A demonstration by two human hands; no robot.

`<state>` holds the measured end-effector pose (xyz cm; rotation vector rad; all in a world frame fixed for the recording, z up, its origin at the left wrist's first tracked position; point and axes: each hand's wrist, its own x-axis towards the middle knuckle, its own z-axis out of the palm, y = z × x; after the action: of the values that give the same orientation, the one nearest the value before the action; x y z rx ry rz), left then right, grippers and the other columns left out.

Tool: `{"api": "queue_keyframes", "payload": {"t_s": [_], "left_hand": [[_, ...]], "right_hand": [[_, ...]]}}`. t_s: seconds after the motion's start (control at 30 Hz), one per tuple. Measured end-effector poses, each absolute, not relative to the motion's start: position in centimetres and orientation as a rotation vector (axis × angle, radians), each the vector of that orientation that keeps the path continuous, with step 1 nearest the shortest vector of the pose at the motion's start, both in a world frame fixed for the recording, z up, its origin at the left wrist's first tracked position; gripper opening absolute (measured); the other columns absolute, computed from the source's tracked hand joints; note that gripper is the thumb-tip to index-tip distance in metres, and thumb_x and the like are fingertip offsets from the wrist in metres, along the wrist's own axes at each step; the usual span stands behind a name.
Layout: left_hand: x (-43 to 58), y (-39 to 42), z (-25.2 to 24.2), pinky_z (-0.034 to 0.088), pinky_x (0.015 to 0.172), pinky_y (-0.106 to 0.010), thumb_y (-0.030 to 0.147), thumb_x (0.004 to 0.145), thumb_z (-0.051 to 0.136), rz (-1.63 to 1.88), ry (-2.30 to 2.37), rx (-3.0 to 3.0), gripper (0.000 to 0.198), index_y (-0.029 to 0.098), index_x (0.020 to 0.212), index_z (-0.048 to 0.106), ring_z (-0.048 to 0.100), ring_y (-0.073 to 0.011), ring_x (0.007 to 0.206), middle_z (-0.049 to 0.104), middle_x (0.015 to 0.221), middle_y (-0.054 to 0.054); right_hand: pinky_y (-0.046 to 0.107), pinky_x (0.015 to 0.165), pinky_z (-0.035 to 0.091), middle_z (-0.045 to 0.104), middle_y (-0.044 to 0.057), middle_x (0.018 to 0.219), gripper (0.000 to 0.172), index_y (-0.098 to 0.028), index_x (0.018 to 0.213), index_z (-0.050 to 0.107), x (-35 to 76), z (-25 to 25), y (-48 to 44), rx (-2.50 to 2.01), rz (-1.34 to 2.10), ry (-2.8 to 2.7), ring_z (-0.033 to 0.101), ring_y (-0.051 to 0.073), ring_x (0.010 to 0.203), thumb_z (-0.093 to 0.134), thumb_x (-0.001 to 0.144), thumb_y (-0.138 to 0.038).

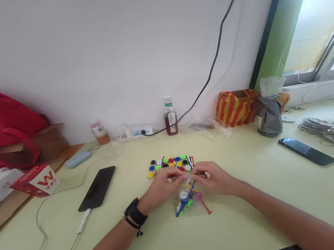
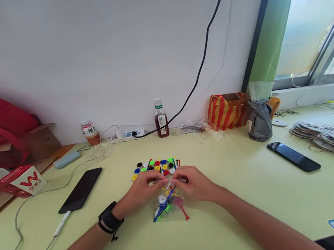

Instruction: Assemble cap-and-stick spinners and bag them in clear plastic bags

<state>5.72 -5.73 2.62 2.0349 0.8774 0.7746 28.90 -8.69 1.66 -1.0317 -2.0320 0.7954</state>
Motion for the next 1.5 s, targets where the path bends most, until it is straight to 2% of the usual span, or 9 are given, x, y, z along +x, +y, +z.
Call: {"api": "queue_keyframes", "payload": {"t_s": [0.23, 0.37, 0.5, 0.6, 0.73, 0.97, 1.1, 1.23, 1.5], "left_hand": [[4.8, -4.2, 2.9, 0.041, 0.057, -0.024, 0.05, 0.085, 0.077, 0.736, 0.935, 1.983, 0.038, 0.014, 0.072, 0.076, 0.055, -0.013, 0.061, 0.071, 0.067, -0.003], [2.8, -2.6, 3.6, 0.045, 0.059, -0.025, 0.053, 0.093, 0.066, 0.964, 1.073, 2.085, 0.041, 0.016, 0.079, 0.074, 0.058, -0.0143, 0.064, 0.071, 0.071, -0.003], [0.6, -1.0, 3.8, 0.054, 0.088, -0.033, 0.051, 0.098, 0.059, 0.98, 1.227, 2.383, 0.035, 0.023, 0.113, 0.073, 0.067, -0.0234, 0.102, 0.075, 0.112, -0.007], [-0.2, -0.6, 2.8, 0.046, 0.111, -0.045, 0.052, 0.099, 0.056, 0.796, 1.229, 2.562, 0.047, 0.026, 0.139, 0.062, 0.056, -0.0294, 0.132, 0.063, 0.142, -0.009], [-0.3, -1.4, 1.3, 0.038, 0.12, -0.05, 0.05, 0.101, 0.055, 0.653, 1.18, 2.73, 0.053, 0.027, 0.149, 0.053, 0.043, -0.0318, 0.146, 0.052, 0.155, -0.009], [1.3, -1.8, 1.1, 0.029, 0.123, -0.053, 0.053, 0.105, 0.044, 0.542, 1.205, 2.771, 0.057, 0.03, 0.157, 0.042, 0.031, -0.0335, 0.153, 0.039, 0.165, -0.007], [2.7, -1.2, 0.3, 0.025, 0.122, -0.058, 0.054, 0.106, 0.04, 0.481, 1.214, 2.811, 0.057, 0.033, 0.159, 0.039, 0.035, -0.0355, 0.151, 0.04, 0.165, -0.007], [2.8, -0.4, -0.6, 0.029, 0.119, -0.055, 0.052, 0.107, 0.038, 0.535, 1.242, 2.849, 0.055, 0.03, 0.157, 0.042, 0.046, -0.0335, 0.144, 0.047, 0.16, -0.008], [1.2, 2.9, -1.1, 0.033, 0.117, -0.052, 0.055, 0.105, 0.039, 0.596, 1.281, 2.836, 0.056, 0.03, 0.154, 0.047, 0.048, -0.0329, 0.142, 0.05, 0.158, -0.008]], "right_hand": [[0.025, 0.052, 0.028, 0.04, -0.006, 0.058, 0.034, -0.018, 0.081, 0.072, 31.3, 3.5, -8.4, -1.072, 0.954, -2.084, 0.033, 0.011, 0.056, 0.064, 0.096, -0.047], [0.027, 0.051, 0.03, 0.059, 0.0, 0.063, 0.039, -0.018, 0.086, 0.078, 35.4, 5.1, -7.8, -1.169, 0.789, -1.968, 0.041, 0.013, 0.056, 0.064, 0.094, -0.054], [0.03, 0.053, 0.035, 0.065, 0.003, 0.064, 0.035, -0.021, 0.085, 0.079, 40.2, 5.8, -6.6, -1.341, 0.08, -1.783, 0.049, 0.016, 0.055, 0.066, 0.093, -0.052], [0.033, 0.061, 0.039, 0.066, 0.006, 0.068, 0.037, -0.022, 0.079, 0.075, 42.0, 4.0, -5.7, -1.377, -0.347, -1.943, 0.056, 0.019, 0.063, 0.054, 0.101, -0.042], [0.036, 0.063, 0.038, 0.066, 0.01, 0.071, 0.043, -0.021, 0.068, 0.066, 41.8, 0.2, -5.6, -1.462, -0.539, -2.301, 0.06, 0.022, 0.067, 0.045, 0.103, -0.032], [0.045, 0.095, 0.05, 0.072, 0.016, 0.119, 0.038, -0.018, 0.126, 0.067, 34.2, -0.4, -6.2, -1.323, -0.239, -2.179, 0.065, 0.03, 0.111, 0.042, 0.106, -0.04], [0.048, 0.123, 0.034, 0.044, 0.015, 0.161, 0.058, -0.015, 0.158, 0.041, 27.6, -0.9, -5.1, -1.247, 0.069, -2.282, 0.038, 0.029, 0.15, 0.033, 0.108, -0.044], [0.049, 0.129, 0.023, 0.027, 0.014, 0.169, 0.067, -0.007, 0.163, 0.03, 24.1, -2.9, -3.2, -1.332, 0.261, -2.321, 0.021, 0.03, 0.158, 0.019, 0.109, -0.046], [0.049, 0.129, 0.019, 0.024, 0.016, 0.17, 0.069, -0.002, 0.162, 0.028, 22.2, -3.3, 0.2, -1.421, 0.299, -2.29, 0.016, 0.031, 0.159, 0.017, 0.108, -0.044]]}}
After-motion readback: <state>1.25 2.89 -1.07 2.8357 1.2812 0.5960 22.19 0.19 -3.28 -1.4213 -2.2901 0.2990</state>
